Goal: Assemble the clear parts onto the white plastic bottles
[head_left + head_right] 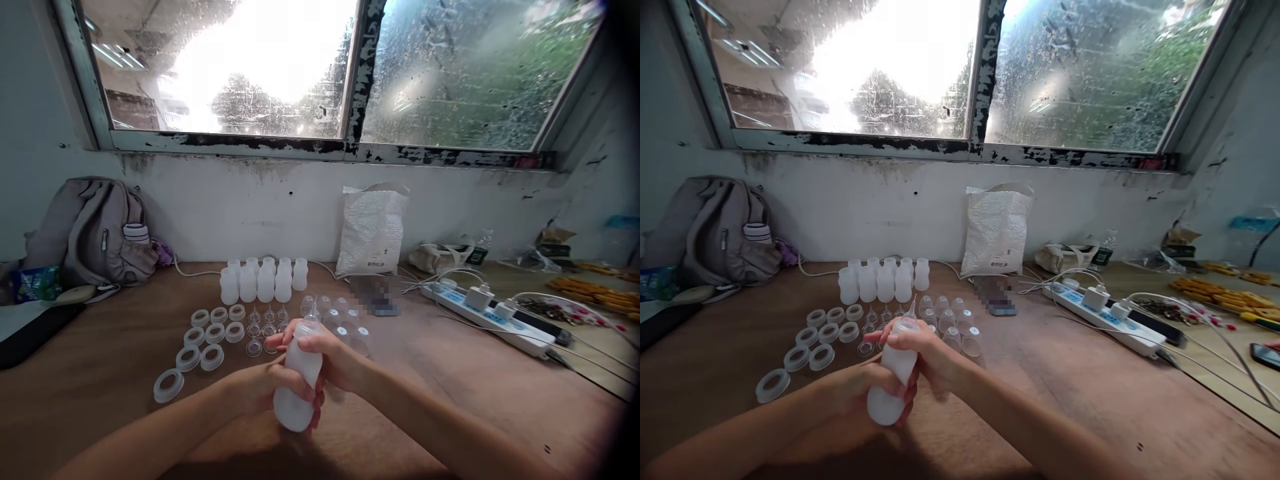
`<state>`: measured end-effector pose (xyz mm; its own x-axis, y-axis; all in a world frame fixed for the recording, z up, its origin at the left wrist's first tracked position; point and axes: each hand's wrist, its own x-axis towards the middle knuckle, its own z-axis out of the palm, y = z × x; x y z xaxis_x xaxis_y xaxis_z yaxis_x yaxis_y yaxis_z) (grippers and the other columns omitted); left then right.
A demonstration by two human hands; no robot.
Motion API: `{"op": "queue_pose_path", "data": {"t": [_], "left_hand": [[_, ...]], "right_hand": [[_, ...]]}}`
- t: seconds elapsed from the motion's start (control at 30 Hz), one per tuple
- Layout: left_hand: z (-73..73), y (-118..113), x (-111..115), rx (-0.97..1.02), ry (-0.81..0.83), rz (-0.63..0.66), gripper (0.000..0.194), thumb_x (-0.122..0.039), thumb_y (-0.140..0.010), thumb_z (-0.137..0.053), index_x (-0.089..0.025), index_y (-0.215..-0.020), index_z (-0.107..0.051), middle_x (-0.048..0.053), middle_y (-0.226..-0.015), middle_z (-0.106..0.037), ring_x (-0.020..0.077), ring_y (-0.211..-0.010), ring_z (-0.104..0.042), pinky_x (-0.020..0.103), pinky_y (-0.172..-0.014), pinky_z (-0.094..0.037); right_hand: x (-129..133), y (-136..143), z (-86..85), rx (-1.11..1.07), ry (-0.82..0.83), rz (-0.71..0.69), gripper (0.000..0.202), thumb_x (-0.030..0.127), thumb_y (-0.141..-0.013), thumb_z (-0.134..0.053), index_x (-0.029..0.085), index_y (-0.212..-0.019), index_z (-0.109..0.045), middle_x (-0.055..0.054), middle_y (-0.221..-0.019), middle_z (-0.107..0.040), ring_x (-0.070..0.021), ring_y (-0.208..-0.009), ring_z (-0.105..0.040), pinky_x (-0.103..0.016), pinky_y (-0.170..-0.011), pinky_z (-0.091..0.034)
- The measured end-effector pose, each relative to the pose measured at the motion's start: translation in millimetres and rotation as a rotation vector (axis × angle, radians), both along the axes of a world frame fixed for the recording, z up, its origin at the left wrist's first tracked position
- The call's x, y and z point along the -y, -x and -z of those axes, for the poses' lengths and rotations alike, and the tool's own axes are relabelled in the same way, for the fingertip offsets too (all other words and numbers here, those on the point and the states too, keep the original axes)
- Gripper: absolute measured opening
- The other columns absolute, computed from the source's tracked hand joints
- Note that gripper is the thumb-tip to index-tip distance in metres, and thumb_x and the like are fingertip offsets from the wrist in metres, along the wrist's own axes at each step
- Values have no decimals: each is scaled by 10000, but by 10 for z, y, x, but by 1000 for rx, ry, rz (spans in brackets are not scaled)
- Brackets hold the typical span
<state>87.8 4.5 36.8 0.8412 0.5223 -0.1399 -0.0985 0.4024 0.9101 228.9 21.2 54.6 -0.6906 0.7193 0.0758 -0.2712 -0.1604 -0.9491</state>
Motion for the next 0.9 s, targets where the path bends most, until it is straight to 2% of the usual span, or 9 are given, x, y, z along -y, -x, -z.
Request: {"op": "queue_pose_path", "data": {"t": [0.13, 0.23, 0.4, 0.53, 0.67, 0.73, 0.8, 0.9], "left_hand": [[103, -101, -52, -112, -211, -360, 68, -108, -577, -542, -147, -632, -537, -20, -612, -517, 108, -530, -499, 224, -486, -404], [260, -168, -126, -169, -410, -509, 83, -76, -534, -529, -149, -551, -493, -34, -539, -461, 92, -504, -446, 203, -451, -362], [427, -187, -75, -311, -632, -729, 46, -118, -577, -536, -143, -608, -512, -34, -534, -454, 93, -507, -428, 206, -457, -344], [448, -180, 45, -392, -748, -790, 79, -184, -612, -573, -139, -676, -563, -3, -583, -541, 141, -551, -501, 237, -485, -391], [420, -190, 99, -445, -773, -802, 111, -172, -634, -562, -143, -740, -578, 23, -653, -601, 183, -603, -557, 263, -527, -427], [360, -178, 112, -412, -771, -786, 186, -203, -649, -584, -151, -827, -575, 39, -758, -625, 205, -687, -575, 276, -591, -446], [278, -135, 131, -326, -756, -735, 308, -267, -674, -607, -170, -959, -542, 49, -895, -619, 220, -804, -569, 291, -685, -447], [181, 10, 169, -194, -621, -657, 428, -344, -692, -617, -191, -1070, -487, 55, -1016, -577, 227, -933, -525, 307, -796, -411]], "right_hand": [[-8, 38, 2, 6, 19, 157, 101, 217, -630, -597, 164, -700, -548, -83, -991, -612, -251, -1027, -501, -294, -724, -417], [0, 93, 26, 25, -24, 273, 80, 201, -625, -615, 173, -666, -552, -76, -933, -629, -256, -1081, -466, -297, -782, -401], [88, 193, 83, 27, -65, 406, 126, 196, -607, -660, 169, -666, -552, -77, -935, -623, -247, -1100, -456, -320, -831, -386], [196, 235, 74, 23, -125, 462, 163, 229, -596, -694, 169, -649, -551, -70, -869, -624, -250, -1106, -453, -350, -869, -370], [230, 212, 42, 78, -153, 420, 229, 281, -572, -723, 168, -670, -549, -66, -886, -618, -252, -1060, -483, -356, -869, -372], [198, 158, 32, 157, -176, 355, 274, 315, -605, -705, 178, -789, -555, -67, -972, -595, -232, -999, -515, -343, -827, -396], [143, 63, 16, 234, -259, 274, 404, 368, -647, -670, 207, -983, -513, -73, -1078, -544, -208, -960, -525, -329, -789, -412], [38, -160, -37, 299, -535, 239, 532, 447, -700, -598, 223, -1146, -414, -81, -1125, -499, -191, -971, -498, -304, -783, -404]]}}
